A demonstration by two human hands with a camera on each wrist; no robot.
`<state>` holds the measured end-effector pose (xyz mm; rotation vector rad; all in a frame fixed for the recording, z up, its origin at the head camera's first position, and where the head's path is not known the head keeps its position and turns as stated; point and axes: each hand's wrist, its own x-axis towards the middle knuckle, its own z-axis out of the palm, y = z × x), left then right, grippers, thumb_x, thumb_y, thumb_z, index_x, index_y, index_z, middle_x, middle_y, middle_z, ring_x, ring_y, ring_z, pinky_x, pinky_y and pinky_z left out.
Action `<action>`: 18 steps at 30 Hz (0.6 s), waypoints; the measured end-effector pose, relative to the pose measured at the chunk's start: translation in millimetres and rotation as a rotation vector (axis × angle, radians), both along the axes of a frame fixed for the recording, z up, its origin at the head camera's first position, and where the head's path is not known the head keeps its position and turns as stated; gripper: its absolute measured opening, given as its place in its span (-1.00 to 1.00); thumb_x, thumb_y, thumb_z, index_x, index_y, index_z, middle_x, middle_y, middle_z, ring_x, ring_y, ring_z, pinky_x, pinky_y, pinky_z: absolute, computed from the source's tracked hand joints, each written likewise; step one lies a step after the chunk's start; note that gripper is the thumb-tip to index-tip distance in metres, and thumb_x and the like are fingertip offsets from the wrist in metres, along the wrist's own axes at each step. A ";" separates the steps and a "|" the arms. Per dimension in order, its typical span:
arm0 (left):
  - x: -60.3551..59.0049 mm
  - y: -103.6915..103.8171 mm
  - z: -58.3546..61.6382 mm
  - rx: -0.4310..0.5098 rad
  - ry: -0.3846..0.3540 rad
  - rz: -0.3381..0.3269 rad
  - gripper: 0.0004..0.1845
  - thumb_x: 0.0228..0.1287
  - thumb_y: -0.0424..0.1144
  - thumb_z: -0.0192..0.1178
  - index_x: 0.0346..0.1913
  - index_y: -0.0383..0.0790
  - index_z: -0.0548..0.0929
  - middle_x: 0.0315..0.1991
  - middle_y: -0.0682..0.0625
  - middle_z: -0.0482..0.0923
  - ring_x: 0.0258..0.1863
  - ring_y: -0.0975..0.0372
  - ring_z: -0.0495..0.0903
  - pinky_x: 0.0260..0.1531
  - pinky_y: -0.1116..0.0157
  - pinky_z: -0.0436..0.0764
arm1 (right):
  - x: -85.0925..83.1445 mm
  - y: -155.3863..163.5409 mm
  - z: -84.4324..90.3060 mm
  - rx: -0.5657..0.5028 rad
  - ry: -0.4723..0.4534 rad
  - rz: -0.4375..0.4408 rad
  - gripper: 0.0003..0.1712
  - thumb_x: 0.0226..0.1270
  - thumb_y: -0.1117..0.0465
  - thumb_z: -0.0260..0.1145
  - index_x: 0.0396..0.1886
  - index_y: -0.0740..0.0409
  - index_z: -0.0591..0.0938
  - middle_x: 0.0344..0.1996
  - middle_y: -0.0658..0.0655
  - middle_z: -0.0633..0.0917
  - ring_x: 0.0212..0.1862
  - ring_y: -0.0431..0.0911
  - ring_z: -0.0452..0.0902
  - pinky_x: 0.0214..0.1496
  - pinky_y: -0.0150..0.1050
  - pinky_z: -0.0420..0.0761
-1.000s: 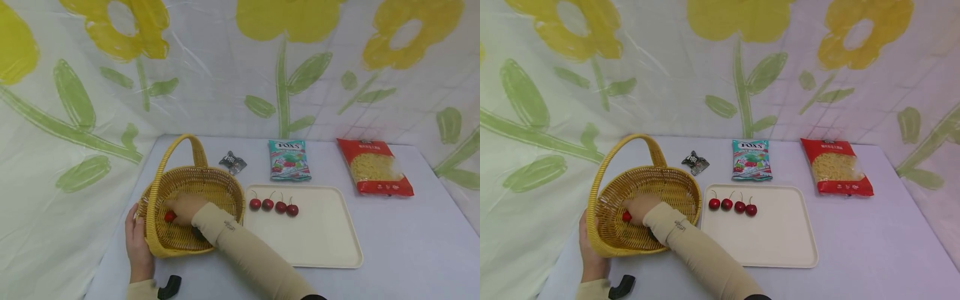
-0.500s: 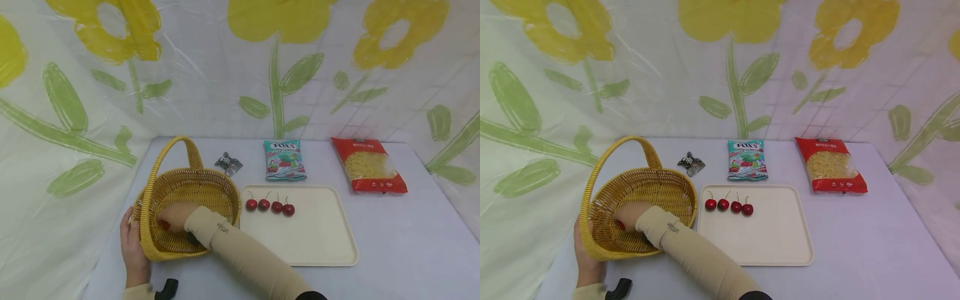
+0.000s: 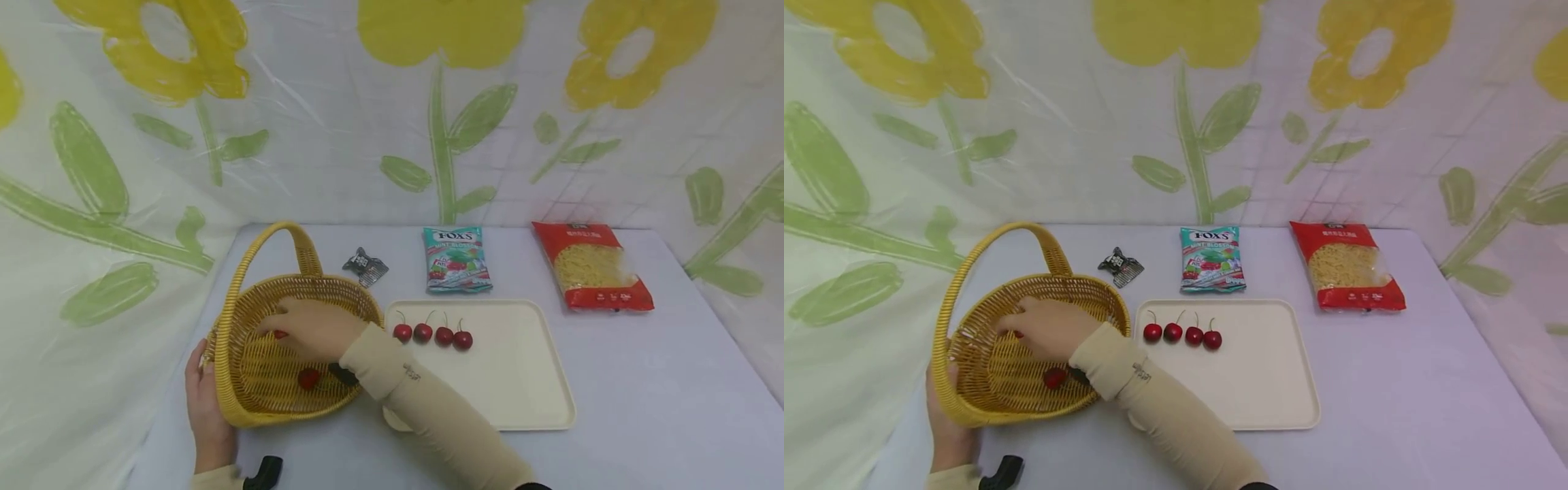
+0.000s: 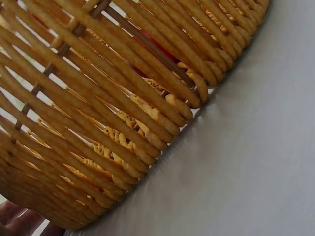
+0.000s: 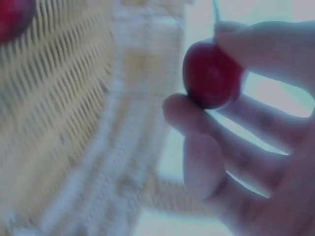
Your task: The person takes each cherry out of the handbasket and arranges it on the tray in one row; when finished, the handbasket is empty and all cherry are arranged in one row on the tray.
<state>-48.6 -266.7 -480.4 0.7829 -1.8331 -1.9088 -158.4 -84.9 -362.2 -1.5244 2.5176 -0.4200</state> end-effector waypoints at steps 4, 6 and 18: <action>1.8 -2.6 2.5 -0.006 -0.011 0.019 -0.52 0.54 0.03 -0.28 0.45 0.17 0.12 0.40 0.12 0.19 0.25 0.32 0.34 -0.05 0.64 0.45 | -7.8 45.4 12.4 -0.207 0.049 -0.028 -0.74 0.43 0.18 0.17 0.03 -0.12 0.64 -0.10 -0.03 0.56 -0.18 -0.27 0.48 -0.13 -0.51 0.49; 2.3 -3.8 3.7 -0.006 -0.003 0.027 -0.52 0.54 0.02 -0.28 0.44 0.16 0.12 0.40 0.12 0.20 0.26 0.31 0.33 -0.04 0.64 0.45 | -12.9 70.5 15.0 -0.294 0.042 -0.073 -0.76 0.40 0.23 0.20 0.01 -0.05 0.65 -0.07 0.02 0.56 -0.14 -0.22 0.51 -0.07 -0.43 0.54; 0.2 1.0 1.3 -0.013 0.021 0.000 -0.53 0.54 -0.01 -0.29 0.44 0.15 0.15 0.41 0.12 0.17 0.28 0.29 0.31 -0.03 0.65 0.43 | 4.1 249.2 -38.6 -0.279 -0.056 -0.658 -0.54 0.23 0.41 0.32 0.14 0.20 0.50 -0.11 0.16 0.60 -0.12 -0.02 0.57 -0.13 -0.12 0.67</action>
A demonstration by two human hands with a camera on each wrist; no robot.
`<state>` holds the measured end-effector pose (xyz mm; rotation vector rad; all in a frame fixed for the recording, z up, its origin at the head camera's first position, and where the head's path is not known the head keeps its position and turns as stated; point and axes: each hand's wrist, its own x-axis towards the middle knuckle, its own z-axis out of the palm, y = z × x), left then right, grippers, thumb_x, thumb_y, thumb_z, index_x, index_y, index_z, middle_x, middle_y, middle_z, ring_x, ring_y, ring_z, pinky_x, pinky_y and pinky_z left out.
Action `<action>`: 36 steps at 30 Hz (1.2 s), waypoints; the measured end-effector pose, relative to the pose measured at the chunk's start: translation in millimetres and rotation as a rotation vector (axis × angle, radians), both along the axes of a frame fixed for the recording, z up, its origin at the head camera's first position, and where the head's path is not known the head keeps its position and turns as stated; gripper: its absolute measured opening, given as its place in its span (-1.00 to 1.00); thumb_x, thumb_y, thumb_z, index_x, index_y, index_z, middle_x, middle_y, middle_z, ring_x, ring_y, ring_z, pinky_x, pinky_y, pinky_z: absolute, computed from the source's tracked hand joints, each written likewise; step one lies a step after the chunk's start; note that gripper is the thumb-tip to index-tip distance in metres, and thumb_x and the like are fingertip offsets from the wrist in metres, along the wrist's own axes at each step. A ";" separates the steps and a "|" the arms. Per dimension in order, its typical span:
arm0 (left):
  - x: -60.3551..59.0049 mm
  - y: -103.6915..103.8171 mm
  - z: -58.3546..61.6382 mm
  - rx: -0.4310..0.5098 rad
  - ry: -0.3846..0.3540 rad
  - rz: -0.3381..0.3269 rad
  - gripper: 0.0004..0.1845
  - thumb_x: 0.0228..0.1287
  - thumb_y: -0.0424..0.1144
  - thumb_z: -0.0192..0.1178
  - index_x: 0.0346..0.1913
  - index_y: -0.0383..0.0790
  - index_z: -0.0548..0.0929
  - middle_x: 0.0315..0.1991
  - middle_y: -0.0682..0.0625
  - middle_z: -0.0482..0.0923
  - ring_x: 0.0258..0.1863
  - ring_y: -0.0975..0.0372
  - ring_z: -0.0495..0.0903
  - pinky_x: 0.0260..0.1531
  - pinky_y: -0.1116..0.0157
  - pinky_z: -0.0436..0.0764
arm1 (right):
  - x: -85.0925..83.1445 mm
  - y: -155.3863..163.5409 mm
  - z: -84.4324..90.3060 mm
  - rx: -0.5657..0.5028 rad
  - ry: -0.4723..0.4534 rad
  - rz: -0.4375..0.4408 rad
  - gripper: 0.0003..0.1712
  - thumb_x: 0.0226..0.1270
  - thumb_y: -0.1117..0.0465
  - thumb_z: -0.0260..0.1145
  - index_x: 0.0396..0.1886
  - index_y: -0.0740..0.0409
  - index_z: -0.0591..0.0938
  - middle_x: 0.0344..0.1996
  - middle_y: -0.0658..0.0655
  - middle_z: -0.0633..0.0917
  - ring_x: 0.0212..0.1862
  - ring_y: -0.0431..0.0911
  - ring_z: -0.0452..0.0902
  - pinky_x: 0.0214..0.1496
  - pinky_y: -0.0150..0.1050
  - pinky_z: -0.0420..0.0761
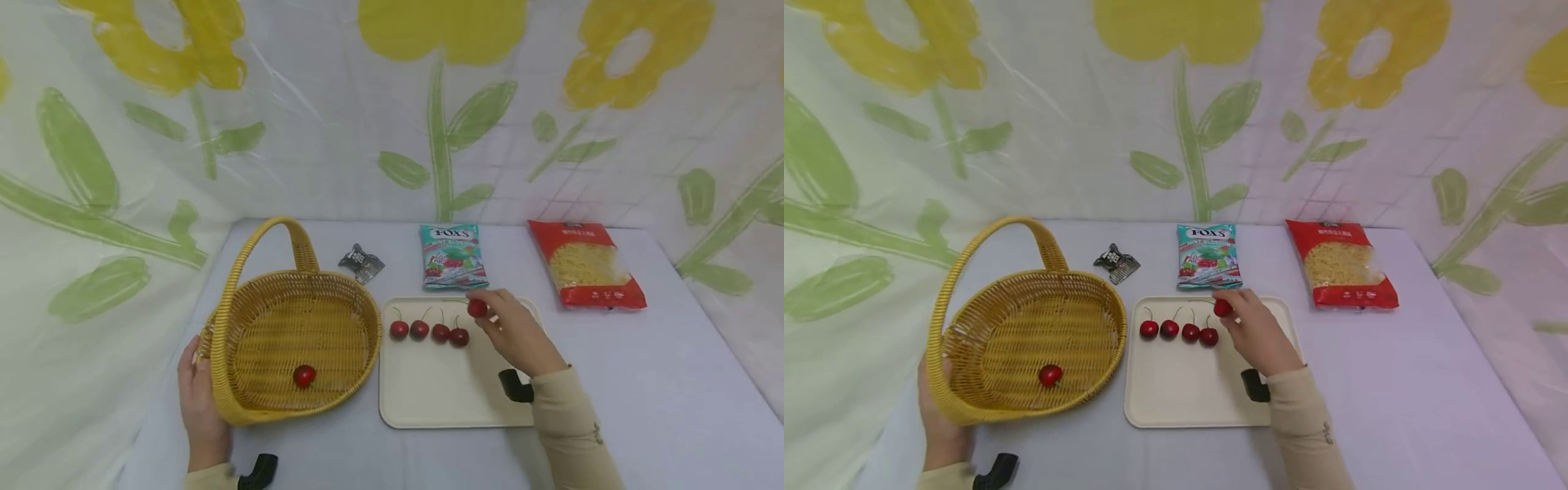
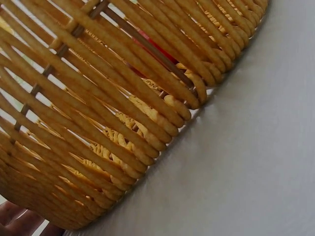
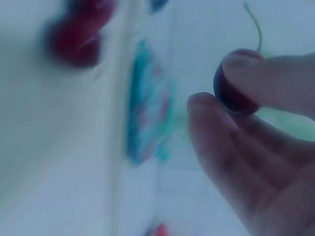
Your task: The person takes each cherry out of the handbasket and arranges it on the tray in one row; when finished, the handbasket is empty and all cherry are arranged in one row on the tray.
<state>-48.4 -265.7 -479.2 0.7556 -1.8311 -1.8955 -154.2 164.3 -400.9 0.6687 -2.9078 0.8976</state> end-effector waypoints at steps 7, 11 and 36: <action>-1.9 0.1 -1.6 0.039 0.069 -0.009 -0.52 0.54 -0.02 -0.25 0.44 0.09 0.14 0.40 0.06 0.21 0.27 0.24 0.35 0.00 0.59 0.48 | 17.3 29.6 -36.7 0.057 -0.191 -0.198 -0.60 0.28 0.14 0.34 0.04 0.21 0.52 -0.30 0.10 0.66 -0.26 -0.08 0.55 -0.23 -0.16 0.60; -4.0 0.9 -4.0 0.078 0.118 -0.011 -0.53 0.54 -0.04 -0.22 0.44 0.09 0.14 0.39 0.05 0.22 0.27 0.20 0.35 0.03 0.54 0.50 | 16.6 28.7 -47.4 0.079 -0.276 -0.231 -0.57 0.32 0.03 0.30 0.04 0.20 0.51 -0.35 0.07 0.62 -0.31 -0.11 0.48 -0.29 -0.24 0.54; -1.9 1.5 -1.9 0.023 0.077 -0.026 -0.53 0.54 0.00 -0.26 0.44 0.13 0.12 0.39 0.09 0.22 0.30 0.21 0.32 0.05 0.56 0.47 | 14.6 16.8 -57.6 0.074 -0.341 -0.263 -0.44 0.31 0.00 0.30 0.15 0.23 0.43 -0.30 0.15 0.58 -0.30 -0.06 0.48 -0.26 -0.18 0.58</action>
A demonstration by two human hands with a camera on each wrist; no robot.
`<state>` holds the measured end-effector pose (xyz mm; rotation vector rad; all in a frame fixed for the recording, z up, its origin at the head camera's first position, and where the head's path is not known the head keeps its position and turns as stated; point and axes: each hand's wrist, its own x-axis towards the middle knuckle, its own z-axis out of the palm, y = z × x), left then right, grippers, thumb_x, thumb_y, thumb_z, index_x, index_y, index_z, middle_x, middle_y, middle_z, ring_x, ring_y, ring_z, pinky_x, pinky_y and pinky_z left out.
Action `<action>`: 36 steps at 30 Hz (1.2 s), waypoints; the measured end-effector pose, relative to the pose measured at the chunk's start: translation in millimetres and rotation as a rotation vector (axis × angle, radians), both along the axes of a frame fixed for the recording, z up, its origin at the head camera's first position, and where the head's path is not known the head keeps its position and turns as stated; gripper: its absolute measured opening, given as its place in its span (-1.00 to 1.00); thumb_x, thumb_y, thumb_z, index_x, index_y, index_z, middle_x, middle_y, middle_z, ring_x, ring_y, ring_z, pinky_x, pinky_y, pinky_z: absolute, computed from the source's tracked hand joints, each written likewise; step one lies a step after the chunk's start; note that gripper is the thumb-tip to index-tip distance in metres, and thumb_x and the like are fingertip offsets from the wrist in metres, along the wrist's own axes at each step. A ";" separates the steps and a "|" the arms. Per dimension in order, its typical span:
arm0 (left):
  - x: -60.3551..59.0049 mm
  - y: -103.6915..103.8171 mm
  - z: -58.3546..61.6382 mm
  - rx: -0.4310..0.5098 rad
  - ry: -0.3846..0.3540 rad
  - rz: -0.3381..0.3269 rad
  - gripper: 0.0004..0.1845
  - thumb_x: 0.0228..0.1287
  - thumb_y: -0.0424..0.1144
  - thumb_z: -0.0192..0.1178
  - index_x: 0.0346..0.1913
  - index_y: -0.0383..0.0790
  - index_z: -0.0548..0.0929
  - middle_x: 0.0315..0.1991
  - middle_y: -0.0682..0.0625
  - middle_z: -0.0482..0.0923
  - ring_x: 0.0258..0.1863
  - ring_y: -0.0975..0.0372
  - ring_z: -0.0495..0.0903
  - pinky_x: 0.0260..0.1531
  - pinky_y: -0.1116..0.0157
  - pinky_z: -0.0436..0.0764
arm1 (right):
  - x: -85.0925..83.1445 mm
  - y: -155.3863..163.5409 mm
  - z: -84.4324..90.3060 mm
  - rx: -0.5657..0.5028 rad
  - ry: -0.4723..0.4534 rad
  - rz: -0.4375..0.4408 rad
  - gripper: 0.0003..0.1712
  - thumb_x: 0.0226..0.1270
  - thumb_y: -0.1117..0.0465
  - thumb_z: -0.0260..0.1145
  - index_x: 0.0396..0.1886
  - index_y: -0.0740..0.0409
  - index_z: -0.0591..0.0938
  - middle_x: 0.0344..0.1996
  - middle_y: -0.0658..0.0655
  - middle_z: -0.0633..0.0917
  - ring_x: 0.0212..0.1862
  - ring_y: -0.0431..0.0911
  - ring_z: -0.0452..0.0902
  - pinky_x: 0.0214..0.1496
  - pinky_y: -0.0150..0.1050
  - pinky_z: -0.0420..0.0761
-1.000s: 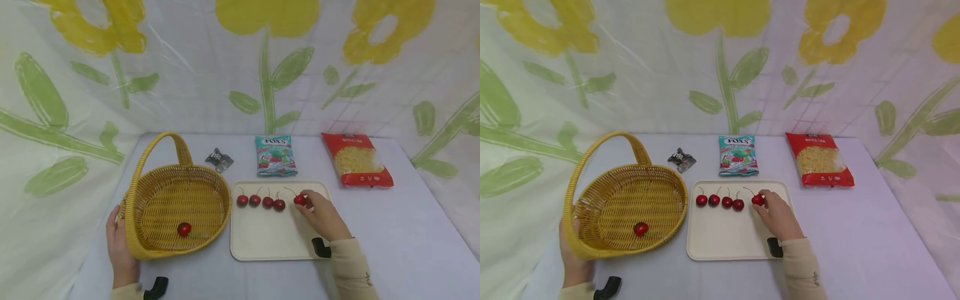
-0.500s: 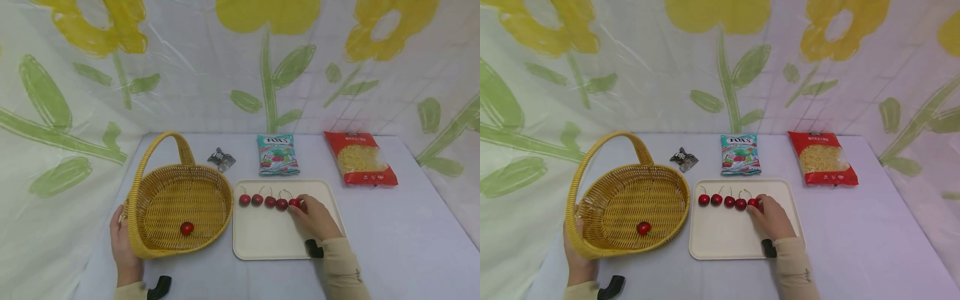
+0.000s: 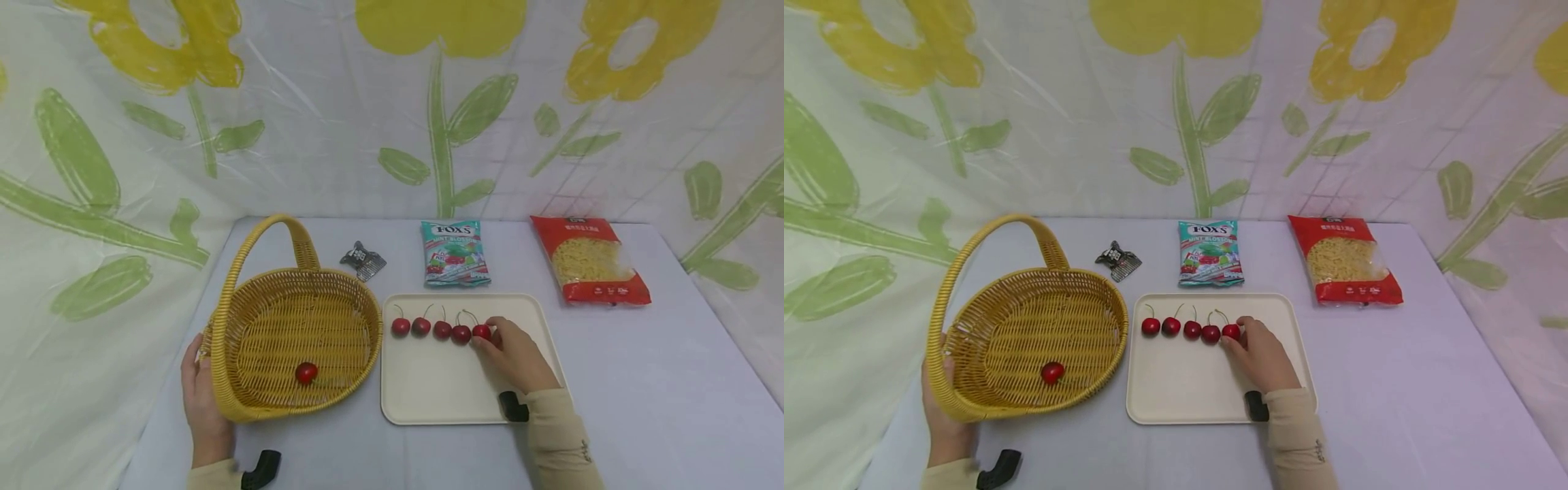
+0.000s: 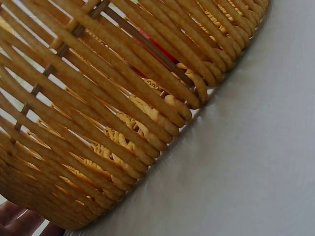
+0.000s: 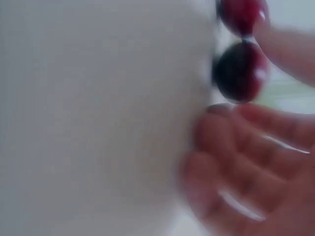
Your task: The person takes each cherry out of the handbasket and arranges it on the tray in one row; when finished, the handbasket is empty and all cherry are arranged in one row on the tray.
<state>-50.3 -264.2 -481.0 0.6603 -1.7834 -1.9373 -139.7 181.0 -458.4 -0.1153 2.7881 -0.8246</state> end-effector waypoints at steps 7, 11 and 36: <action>0.4 -0.5 0.0 0.001 -0.024 0.024 -0.54 0.54 -0.01 -0.27 0.43 0.17 0.14 0.39 0.09 0.21 0.26 0.28 0.34 0.01 0.59 0.47 | 12.7 -35.2 53.8 0.081 0.160 0.135 -0.29 0.30 0.01 0.31 0.28 0.34 0.34 0.08 0.36 0.49 0.00 0.15 0.56 0.10 0.09 0.57; 0.8 -1.7 1.3 0.009 -0.017 0.021 -0.54 0.54 -0.01 -0.28 0.43 0.16 0.14 0.39 0.08 0.21 0.25 0.29 0.36 -0.01 0.59 0.48 | 11.6 -77.7 81.6 0.061 0.289 0.361 -0.40 0.27 0.05 0.35 0.21 0.27 0.46 0.01 0.25 0.56 -0.11 -0.03 0.56 0.01 -0.09 0.64; 5.7 -0.2 1.6 -0.087 -0.175 0.005 -0.52 0.51 0.15 -0.33 0.43 0.33 0.11 0.46 0.21 0.08 0.37 0.30 0.20 0.03 0.70 0.36 | -8.2 -262.7 62.6 0.219 0.060 1.041 -0.54 0.24 0.08 0.37 0.14 0.01 0.56 -0.05 -0.04 0.66 -0.09 -0.27 0.54 -0.04 -0.49 0.51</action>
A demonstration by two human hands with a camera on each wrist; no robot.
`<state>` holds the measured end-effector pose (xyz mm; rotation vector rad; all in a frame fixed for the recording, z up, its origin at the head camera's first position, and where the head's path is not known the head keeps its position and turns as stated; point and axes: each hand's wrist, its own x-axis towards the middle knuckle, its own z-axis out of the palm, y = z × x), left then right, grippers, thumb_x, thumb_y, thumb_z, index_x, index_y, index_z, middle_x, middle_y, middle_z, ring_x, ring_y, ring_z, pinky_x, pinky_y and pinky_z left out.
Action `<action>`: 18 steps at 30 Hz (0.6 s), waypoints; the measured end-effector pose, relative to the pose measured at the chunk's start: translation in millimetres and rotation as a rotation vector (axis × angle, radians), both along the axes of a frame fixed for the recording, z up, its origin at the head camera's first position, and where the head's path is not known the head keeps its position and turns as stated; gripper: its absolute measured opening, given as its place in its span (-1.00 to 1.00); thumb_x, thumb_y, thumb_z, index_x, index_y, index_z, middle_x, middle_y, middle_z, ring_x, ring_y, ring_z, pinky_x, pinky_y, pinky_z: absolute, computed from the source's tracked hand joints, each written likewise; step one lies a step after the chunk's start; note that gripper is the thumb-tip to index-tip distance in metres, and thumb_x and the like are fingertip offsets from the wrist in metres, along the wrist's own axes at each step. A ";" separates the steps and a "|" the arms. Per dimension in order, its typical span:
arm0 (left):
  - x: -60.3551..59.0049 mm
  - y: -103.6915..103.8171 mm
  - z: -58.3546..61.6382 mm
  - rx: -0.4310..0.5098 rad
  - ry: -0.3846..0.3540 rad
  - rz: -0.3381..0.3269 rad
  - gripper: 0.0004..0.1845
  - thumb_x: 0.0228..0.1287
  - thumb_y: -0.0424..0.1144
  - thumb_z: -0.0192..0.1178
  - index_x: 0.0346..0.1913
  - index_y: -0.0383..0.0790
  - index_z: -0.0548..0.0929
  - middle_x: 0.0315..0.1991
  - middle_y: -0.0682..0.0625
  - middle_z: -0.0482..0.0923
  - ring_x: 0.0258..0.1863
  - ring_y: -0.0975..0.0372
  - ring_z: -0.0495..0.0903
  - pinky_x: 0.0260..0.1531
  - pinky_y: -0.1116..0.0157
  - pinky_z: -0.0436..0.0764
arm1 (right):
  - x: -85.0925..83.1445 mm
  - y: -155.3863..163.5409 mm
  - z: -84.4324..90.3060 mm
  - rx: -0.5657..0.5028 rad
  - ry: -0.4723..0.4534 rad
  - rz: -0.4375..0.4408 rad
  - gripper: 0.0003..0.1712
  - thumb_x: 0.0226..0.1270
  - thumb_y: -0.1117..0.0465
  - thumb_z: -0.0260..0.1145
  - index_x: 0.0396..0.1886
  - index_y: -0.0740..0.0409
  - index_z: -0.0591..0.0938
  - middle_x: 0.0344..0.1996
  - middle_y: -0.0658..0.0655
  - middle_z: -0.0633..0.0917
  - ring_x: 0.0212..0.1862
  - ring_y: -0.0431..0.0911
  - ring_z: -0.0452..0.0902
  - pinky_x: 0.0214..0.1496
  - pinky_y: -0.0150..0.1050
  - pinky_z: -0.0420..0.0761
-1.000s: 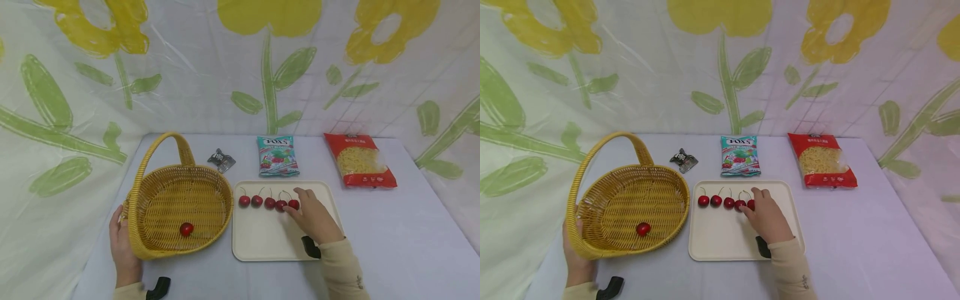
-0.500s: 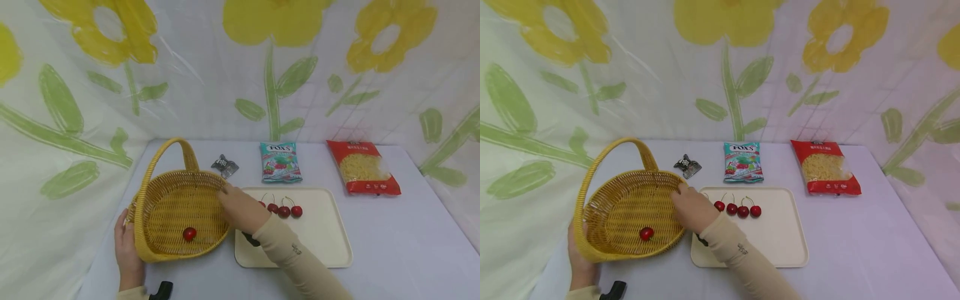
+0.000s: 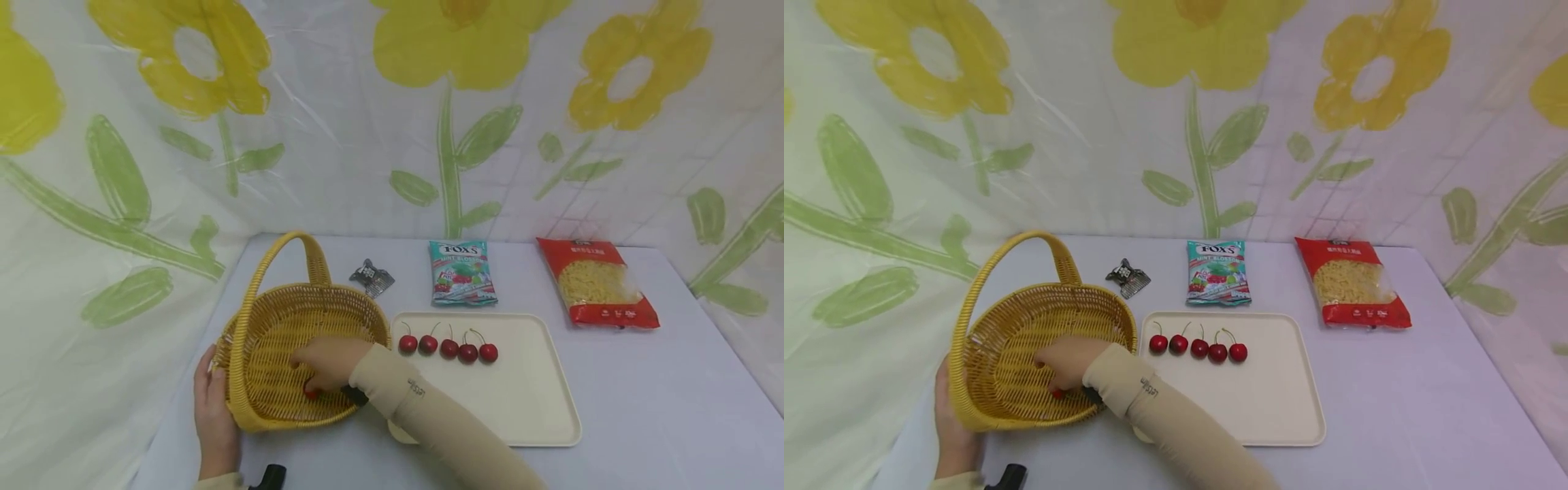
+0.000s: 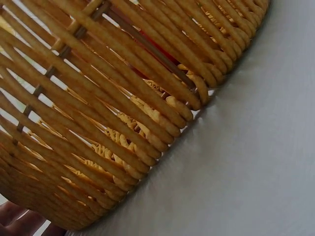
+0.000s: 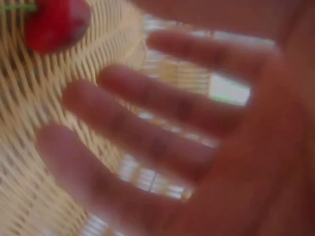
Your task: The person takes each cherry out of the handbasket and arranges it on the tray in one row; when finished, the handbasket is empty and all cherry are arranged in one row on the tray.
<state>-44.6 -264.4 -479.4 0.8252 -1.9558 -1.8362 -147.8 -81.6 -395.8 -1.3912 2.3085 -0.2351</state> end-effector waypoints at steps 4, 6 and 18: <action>1.0 0.6 1.5 0.003 0.010 -0.007 -0.51 0.51 0.16 -0.32 0.44 0.32 0.11 0.47 0.22 0.06 0.39 0.30 0.17 0.10 0.70 0.32 | -0.2 -6.4 -3.2 0.053 0.007 0.029 -0.58 0.20 0.09 0.41 0.07 0.01 0.61 -0.07 -0.07 0.68 -0.10 -0.27 0.56 -0.09 -0.49 0.51; 0.8 1.5 1.9 0.002 0.008 -0.008 -0.51 0.51 0.15 -0.32 0.44 0.33 0.10 0.47 0.21 0.06 0.38 0.30 0.18 0.09 0.70 0.32 | -0.6 -8.2 -6.2 0.079 0.027 0.040 -0.60 0.17 0.10 0.43 0.03 0.00 0.63 -0.09 -0.09 0.68 -0.11 -0.27 0.56 -0.11 -0.49 0.51; 1.7 1.0 2.2 -0.033 -0.006 -0.002 -0.52 0.52 0.11 -0.33 0.45 0.30 0.11 0.45 0.14 0.12 0.31 0.27 0.26 -0.06 0.73 0.35 | -2.0 -10.6 -10.9 0.067 0.024 0.042 -0.79 0.15 0.18 0.44 -0.21 -0.01 0.65 -0.37 -0.14 0.63 -0.32 -0.31 0.47 -0.34 -0.53 0.43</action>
